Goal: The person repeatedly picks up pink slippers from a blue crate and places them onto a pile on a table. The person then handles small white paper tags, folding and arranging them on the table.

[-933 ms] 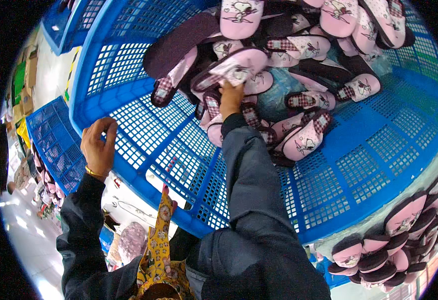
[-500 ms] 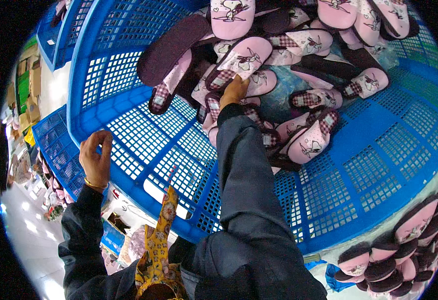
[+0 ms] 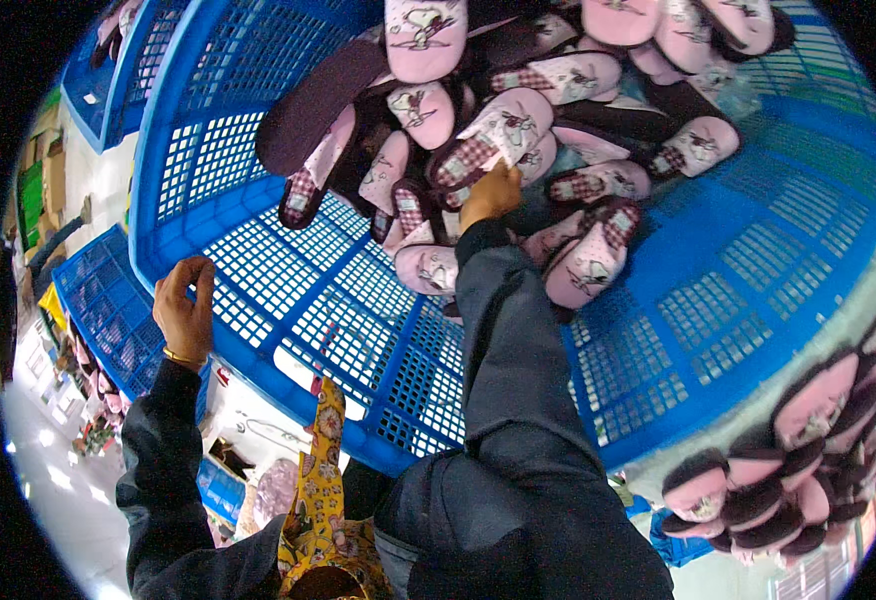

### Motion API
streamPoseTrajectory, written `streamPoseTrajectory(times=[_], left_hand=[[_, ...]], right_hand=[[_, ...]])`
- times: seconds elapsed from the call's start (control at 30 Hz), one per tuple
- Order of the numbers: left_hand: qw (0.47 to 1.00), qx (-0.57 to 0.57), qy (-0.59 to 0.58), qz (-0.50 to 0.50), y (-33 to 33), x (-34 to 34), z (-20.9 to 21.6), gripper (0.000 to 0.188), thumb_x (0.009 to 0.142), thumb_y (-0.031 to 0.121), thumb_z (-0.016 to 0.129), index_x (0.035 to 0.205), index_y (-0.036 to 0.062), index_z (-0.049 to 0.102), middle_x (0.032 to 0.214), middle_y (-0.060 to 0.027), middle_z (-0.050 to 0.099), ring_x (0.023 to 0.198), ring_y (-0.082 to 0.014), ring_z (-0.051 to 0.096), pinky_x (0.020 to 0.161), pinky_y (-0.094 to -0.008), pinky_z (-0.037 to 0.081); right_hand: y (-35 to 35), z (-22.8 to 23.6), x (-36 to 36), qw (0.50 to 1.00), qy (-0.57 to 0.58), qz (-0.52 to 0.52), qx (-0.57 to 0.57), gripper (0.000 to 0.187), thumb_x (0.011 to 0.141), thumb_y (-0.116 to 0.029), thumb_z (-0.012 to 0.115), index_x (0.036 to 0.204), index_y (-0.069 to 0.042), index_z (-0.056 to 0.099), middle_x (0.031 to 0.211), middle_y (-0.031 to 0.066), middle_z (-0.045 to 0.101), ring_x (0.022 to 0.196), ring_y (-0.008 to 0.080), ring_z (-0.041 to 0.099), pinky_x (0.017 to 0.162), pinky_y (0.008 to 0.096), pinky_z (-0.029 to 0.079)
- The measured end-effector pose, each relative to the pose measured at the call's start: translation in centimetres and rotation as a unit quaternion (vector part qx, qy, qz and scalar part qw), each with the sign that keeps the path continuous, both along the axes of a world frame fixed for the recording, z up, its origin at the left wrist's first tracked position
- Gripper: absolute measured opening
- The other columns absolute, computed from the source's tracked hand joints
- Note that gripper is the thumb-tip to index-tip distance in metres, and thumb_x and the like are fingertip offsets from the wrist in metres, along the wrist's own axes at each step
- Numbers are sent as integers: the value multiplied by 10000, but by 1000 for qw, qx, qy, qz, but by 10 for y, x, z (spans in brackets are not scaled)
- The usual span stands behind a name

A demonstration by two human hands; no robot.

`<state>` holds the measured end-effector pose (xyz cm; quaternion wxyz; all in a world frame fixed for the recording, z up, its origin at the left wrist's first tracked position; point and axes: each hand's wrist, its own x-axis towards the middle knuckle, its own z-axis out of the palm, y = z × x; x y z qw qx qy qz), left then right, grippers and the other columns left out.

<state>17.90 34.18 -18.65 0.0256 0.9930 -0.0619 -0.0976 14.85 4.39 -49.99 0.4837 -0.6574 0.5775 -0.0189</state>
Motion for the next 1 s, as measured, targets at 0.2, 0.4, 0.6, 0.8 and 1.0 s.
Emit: streamPoseTrajectory(times=[0.2,0.4,0.6,0.8,1.0], left_hand=[[997,-27,-43,-50,11,4,4,36,803,159,617,803,125,625,737,-26,639,689,-209,609,691,-330,409],[993,72,13,-89,14,7,-18,126,827,247,588,840,123,601,856,-72,659,811,-273,617,789,-435,425],[959,-156,196,-134,44,-20,-147,169,833,271,569,881,114,613,965,-107,651,898,-278,625,727,-417,503],[832,-47,101,-544,-81,-96,-65,99,767,155,565,837,118,624,901,-78,630,845,-278,611,666,-430,513],[798,58,159,-579,-113,-146,-22,55,734,206,606,720,154,598,769,-39,585,776,-255,578,658,-402,489]], right_hand=[[-1,138,-25,983,-173,50,-33,216,843,-120,525,992,19,598,859,210,624,755,310,605,707,380,466],[-31,352,-86,945,-271,150,-101,228,807,-41,620,1032,-2,611,917,112,627,810,178,594,726,292,474],[-89,553,-195,923,-293,171,-183,228,758,13,632,982,-30,615,870,126,590,793,292,590,687,337,468],[-174,641,-314,908,-266,-20,-323,288,732,76,597,999,-33,609,923,66,604,786,157,568,701,257,450],[-299,673,-424,893,-290,-210,-272,310,769,58,560,1071,-7,571,962,38,580,845,114,523,769,247,435]])
